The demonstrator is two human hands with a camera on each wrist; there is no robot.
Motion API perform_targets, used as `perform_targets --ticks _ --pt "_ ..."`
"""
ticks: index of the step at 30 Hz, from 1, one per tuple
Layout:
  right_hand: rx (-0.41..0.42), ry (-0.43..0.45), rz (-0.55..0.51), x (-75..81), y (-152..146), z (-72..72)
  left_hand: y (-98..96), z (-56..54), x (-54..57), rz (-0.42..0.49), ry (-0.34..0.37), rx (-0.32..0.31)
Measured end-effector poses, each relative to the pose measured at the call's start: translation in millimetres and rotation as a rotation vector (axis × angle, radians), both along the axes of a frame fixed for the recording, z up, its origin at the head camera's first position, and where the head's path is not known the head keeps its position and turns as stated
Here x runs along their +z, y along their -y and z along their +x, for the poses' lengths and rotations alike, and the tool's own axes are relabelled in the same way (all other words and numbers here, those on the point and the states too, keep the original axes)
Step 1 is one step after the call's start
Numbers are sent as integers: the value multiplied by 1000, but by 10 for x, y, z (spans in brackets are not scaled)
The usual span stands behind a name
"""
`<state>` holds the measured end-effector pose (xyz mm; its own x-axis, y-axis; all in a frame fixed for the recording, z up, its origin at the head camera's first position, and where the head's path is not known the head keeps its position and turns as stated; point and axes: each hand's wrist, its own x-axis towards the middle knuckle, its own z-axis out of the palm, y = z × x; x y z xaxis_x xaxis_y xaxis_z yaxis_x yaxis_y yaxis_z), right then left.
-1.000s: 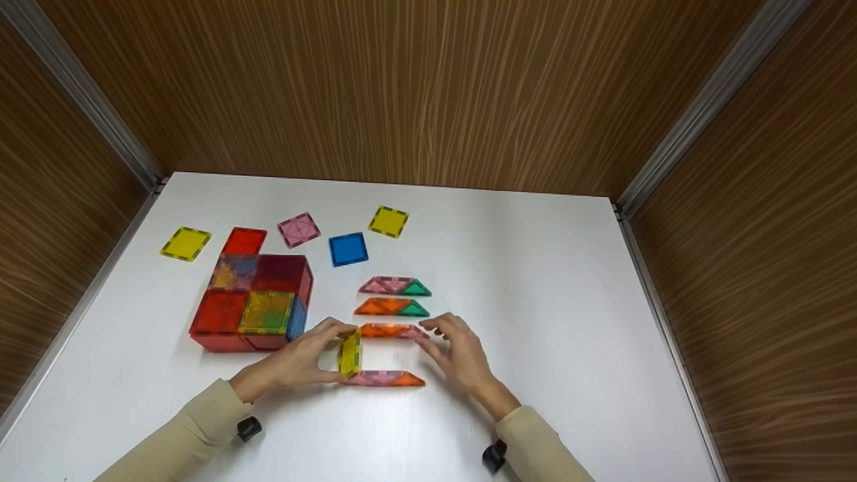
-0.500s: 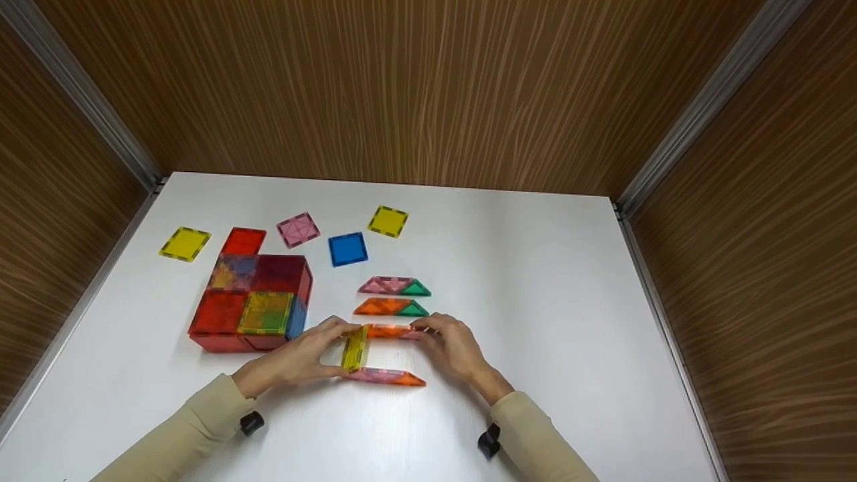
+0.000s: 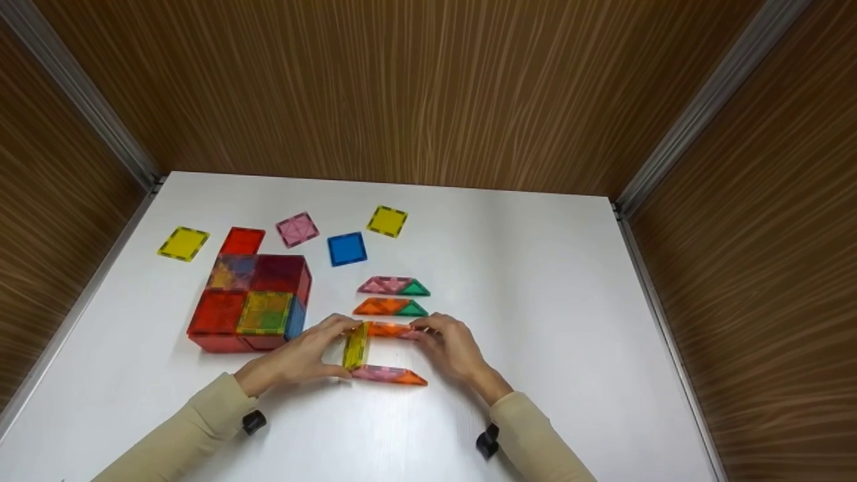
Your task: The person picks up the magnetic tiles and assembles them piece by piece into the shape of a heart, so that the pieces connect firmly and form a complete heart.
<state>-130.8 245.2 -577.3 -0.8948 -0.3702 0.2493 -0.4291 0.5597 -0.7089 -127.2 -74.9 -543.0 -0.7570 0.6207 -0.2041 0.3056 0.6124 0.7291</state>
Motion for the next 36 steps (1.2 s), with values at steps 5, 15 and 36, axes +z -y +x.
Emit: perform_targets --ticks 5,15,36 --pt "17 32 -9 22 10 -52 -22 -33 14 0 37 26" --pt "-56 -45 -61 242 -200 -546 -29 -42 4 -22 57 29" --pt "23 158 561 352 321 -1852 -15 -43 -15 -29 68 1"
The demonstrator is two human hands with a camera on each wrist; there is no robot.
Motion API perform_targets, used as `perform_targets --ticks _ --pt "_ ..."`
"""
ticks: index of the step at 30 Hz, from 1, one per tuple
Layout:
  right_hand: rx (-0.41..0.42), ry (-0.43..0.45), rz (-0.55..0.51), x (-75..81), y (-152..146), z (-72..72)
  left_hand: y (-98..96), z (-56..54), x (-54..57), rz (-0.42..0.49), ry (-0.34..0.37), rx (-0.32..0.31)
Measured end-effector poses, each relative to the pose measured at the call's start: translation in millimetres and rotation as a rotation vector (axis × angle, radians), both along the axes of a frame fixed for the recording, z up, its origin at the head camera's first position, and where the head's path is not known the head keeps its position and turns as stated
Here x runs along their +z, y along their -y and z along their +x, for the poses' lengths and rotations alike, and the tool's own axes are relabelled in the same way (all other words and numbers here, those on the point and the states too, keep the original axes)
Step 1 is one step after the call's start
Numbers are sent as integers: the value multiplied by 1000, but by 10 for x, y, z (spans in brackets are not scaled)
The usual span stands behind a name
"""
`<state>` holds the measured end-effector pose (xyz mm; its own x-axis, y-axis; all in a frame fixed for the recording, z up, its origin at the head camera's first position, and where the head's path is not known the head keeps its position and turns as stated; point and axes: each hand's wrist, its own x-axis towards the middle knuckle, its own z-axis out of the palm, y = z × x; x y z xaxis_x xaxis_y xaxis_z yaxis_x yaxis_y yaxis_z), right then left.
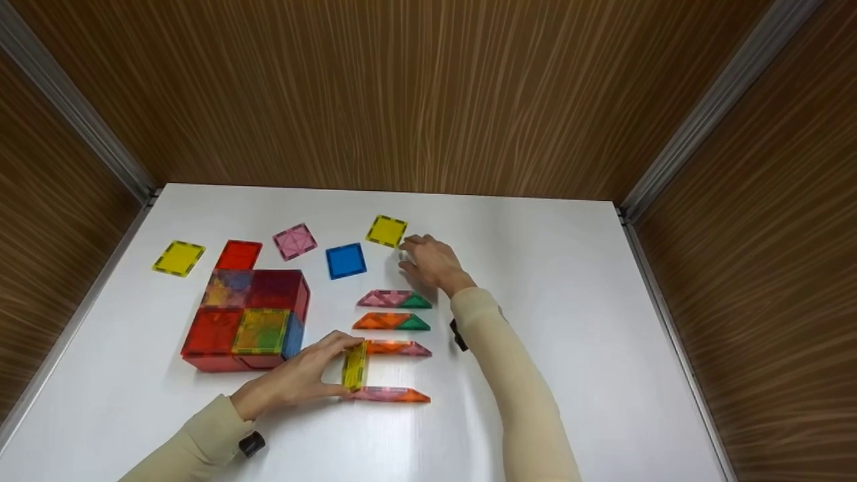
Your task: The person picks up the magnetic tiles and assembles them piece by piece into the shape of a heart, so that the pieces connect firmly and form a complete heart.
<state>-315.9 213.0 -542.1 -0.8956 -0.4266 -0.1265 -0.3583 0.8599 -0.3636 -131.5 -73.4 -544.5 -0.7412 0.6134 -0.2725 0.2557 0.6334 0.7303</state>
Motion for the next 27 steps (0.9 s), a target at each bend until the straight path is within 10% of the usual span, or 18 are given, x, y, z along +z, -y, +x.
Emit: perform_targets --ticks 9,27 --pt "60 19 196 -56 165 -111 6 -10 9 -12 18 11" --pt "127 -25 241 -110 92 -112 -2 -30 -14 10 -11 8"
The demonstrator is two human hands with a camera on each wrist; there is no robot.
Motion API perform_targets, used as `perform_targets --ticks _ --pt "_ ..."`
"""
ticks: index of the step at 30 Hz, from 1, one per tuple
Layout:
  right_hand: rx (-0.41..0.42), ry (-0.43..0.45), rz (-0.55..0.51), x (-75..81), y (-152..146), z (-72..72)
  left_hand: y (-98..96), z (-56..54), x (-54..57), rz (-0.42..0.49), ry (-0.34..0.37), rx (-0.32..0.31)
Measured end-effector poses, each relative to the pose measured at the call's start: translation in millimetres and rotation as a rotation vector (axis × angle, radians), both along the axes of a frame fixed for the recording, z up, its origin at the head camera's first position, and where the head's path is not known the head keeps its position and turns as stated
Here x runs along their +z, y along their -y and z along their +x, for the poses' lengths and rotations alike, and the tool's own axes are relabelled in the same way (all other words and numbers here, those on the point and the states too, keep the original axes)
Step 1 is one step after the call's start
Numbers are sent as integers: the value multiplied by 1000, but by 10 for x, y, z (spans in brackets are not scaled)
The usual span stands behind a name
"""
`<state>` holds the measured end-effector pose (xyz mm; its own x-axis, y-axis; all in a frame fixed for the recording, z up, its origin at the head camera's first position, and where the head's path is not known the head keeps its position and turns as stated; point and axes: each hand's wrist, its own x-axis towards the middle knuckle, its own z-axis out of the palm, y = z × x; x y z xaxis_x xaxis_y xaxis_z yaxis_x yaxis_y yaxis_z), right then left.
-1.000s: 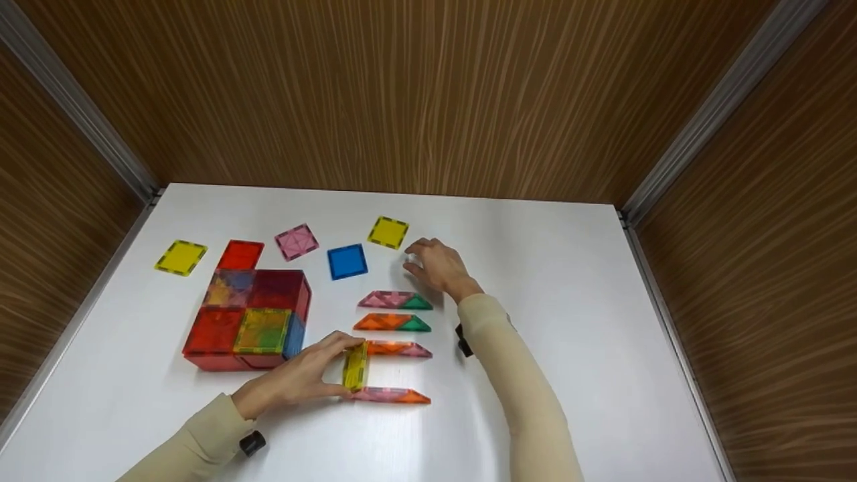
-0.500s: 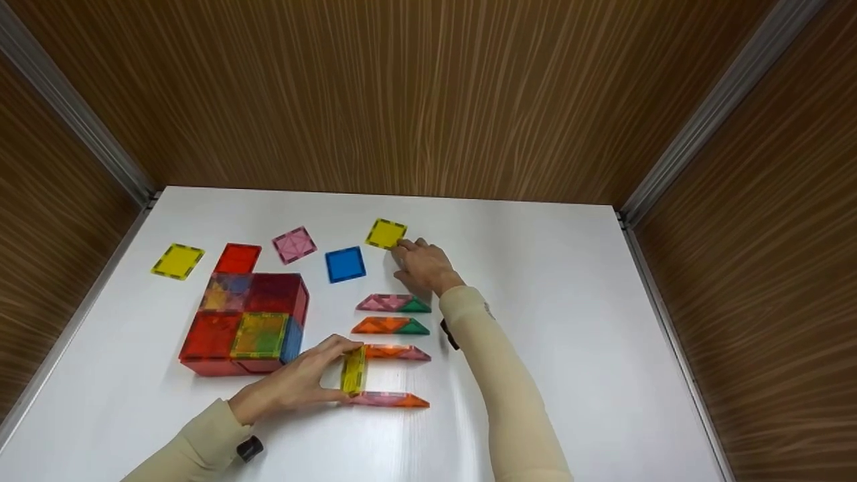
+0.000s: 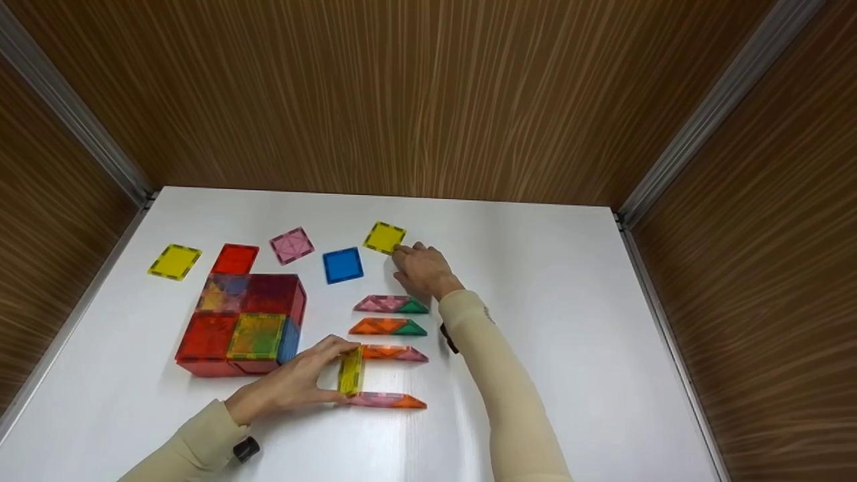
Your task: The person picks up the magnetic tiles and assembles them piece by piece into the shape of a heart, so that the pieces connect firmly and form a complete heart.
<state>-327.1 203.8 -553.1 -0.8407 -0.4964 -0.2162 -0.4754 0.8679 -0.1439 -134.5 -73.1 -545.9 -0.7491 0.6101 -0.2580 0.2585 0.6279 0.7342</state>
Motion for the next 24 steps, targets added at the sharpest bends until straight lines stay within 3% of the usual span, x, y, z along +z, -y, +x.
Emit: perform_targets --ticks 7,15,24 --pt "59 -71 -53 -19 -232 154 -2 22 -2 4 8 15" --pt "55 -167 -67 -44 -544 376 3 22 -7 2 -8 6" --pt "-109 -99 -127 -34 -428 237 3 24 -12 -1 -8 4"
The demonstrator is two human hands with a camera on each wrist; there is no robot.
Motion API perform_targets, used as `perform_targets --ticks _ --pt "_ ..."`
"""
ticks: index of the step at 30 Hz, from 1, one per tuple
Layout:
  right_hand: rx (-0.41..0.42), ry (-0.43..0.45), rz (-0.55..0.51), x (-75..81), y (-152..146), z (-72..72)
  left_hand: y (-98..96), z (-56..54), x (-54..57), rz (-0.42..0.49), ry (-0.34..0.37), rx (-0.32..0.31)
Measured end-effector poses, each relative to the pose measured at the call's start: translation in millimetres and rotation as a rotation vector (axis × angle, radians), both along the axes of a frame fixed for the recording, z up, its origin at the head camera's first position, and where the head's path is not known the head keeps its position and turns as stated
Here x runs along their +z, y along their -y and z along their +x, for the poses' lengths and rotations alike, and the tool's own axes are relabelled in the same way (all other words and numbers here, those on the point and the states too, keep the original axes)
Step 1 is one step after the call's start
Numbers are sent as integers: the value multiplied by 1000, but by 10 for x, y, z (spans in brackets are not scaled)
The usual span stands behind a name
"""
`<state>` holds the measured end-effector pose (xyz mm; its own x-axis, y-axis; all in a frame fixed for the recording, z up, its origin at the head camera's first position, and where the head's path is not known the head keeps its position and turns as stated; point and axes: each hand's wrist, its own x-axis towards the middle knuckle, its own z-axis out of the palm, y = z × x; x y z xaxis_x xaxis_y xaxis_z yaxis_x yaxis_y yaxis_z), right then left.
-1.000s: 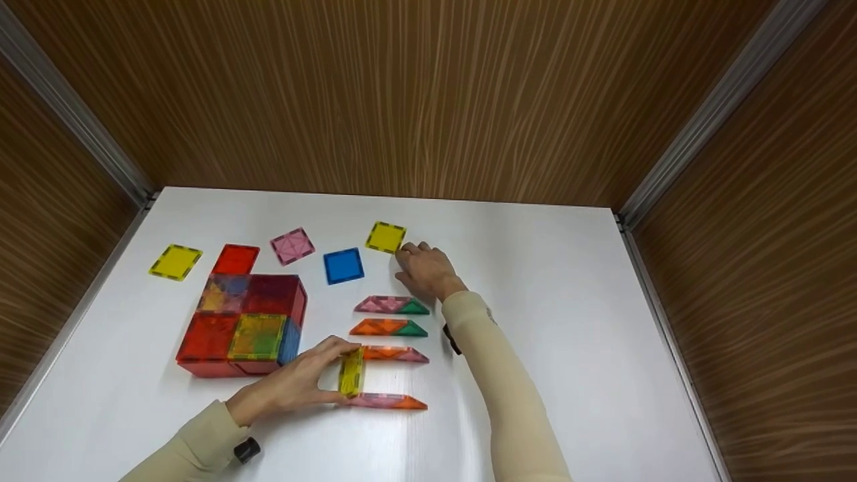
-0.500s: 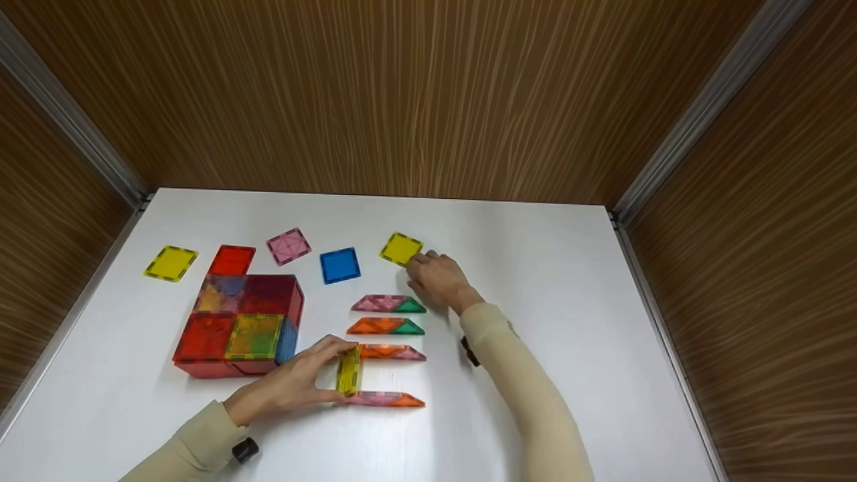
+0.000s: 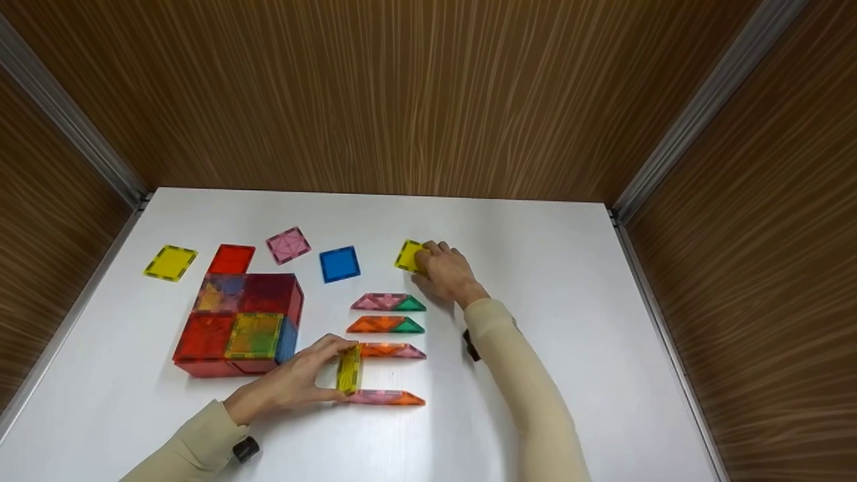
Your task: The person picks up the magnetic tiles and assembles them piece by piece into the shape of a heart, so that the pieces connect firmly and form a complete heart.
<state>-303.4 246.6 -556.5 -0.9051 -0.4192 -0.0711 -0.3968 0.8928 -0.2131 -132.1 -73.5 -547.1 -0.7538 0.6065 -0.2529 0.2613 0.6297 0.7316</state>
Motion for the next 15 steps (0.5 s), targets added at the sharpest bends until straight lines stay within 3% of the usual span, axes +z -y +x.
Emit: perform_targets --ticks 7,15 --pt "-91 103 -32 -20 56 -138 -1 8 21 8 18 -8" --pt "-128 123 -75 15 -193 5 -24 27 36 -8 64 28"
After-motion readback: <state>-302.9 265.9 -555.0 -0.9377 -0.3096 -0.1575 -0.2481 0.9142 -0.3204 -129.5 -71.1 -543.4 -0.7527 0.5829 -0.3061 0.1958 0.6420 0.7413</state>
